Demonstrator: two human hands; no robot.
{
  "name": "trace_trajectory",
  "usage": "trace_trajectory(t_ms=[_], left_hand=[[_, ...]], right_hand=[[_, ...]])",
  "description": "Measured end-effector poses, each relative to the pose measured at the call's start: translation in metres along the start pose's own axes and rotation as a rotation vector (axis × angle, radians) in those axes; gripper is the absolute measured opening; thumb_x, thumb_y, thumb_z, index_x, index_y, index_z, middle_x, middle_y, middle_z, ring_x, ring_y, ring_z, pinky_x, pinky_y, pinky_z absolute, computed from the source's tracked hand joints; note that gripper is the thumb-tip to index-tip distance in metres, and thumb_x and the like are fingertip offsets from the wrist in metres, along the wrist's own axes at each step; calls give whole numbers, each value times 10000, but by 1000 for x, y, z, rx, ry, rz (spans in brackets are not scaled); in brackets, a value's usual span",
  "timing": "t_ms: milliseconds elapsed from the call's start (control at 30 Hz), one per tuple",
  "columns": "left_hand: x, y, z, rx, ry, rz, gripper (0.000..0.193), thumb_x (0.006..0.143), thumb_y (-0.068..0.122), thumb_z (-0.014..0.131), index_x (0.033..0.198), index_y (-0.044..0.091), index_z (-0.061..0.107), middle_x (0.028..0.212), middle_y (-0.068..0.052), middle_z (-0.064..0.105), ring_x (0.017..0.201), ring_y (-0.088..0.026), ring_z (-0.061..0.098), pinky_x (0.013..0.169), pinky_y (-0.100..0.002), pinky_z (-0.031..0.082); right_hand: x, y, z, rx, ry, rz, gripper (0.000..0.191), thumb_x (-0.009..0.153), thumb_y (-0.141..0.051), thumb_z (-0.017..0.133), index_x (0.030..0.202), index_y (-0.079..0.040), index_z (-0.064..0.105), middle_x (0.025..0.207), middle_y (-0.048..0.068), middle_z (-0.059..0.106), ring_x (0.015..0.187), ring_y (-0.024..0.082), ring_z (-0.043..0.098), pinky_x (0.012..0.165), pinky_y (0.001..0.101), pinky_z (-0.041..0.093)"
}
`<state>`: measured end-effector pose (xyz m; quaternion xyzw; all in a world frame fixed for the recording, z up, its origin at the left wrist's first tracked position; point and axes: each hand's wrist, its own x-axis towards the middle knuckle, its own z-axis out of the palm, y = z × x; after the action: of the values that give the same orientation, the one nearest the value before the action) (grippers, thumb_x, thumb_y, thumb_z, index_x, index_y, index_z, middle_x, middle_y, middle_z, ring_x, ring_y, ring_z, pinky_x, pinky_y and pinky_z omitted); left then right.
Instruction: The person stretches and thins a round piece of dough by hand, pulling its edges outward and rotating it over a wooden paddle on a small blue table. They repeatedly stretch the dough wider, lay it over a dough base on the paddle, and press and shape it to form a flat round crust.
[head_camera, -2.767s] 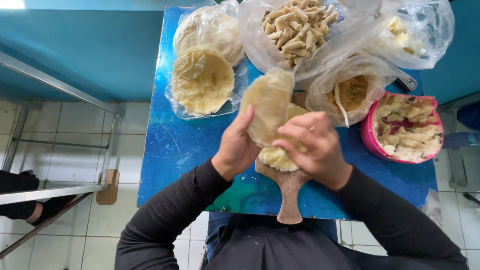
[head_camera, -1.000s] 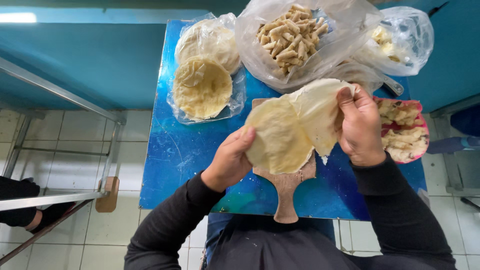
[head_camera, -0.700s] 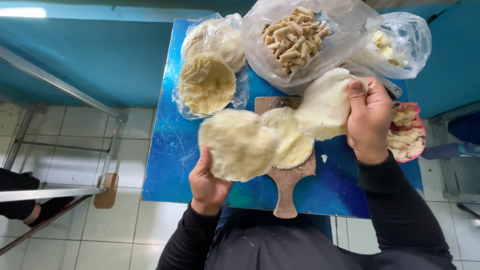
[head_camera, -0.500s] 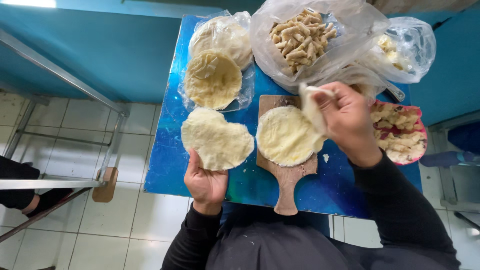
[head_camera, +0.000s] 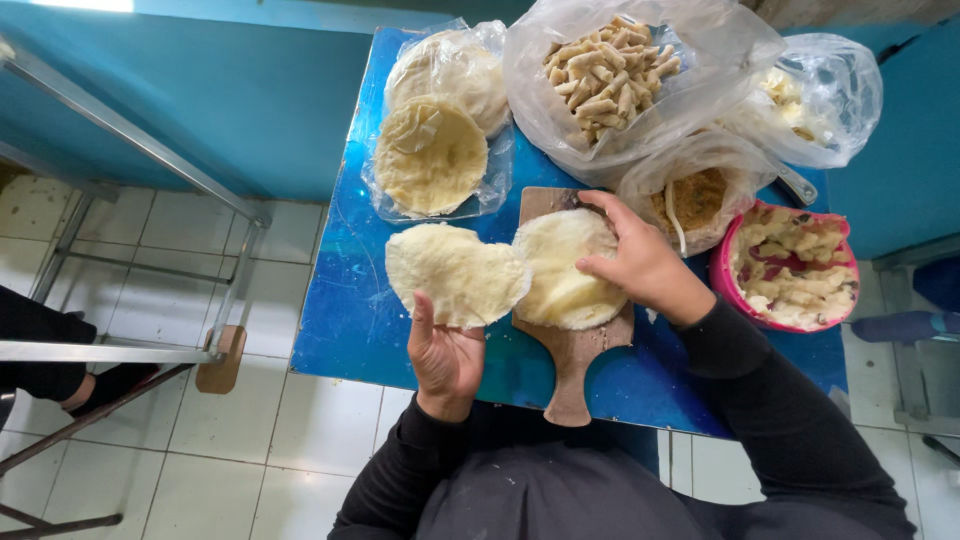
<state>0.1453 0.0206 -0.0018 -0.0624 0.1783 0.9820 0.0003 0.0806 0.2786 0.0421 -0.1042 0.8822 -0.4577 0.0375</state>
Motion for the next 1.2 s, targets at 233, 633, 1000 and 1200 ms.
trace_trajectory(t_ms=[233,633,1000,1200], left_hand=[[-7,-12,18,-33,-44,-34,624,1036,339,609,1535,27,402,1504,-133,522,1407,-298,495,1194,-484,387],[-15,-32,14,-94,-23,12,492,1103,292,431,1527,45,396,1486,-112,526,1395,-288,490,1192,-487,367],[-20,-40,6,-88,-102,86,508,1115,289,430,1545,22,379,1513,-132,513,1414,-303,478,1206,-480,362],[-25,-54,6,-98,-169,-8,541,1122,324,383,1559,7,349,1514,-146,522,1405,-314,493,1195,-484,379]], right_hand=[[-6,-6,-12,-126,39,33,817,739,-130,808,1489,-119,484,1351,182,642,1177,319,643,1003,387,496],[-22,-24,-1,-485,300,-427,685,751,-181,825,1380,-68,577,1212,205,647,1059,389,588,953,440,474],[-34,-19,14,-357,-71,-220,289,791,-267,812,891,-63,634,852,116,633,832,339,632,696,428,493],[-45,-49,6,-111,262,-203,279,856,-237,839,969,-49,667,858,95,631,756,267,638,688,384,524]])
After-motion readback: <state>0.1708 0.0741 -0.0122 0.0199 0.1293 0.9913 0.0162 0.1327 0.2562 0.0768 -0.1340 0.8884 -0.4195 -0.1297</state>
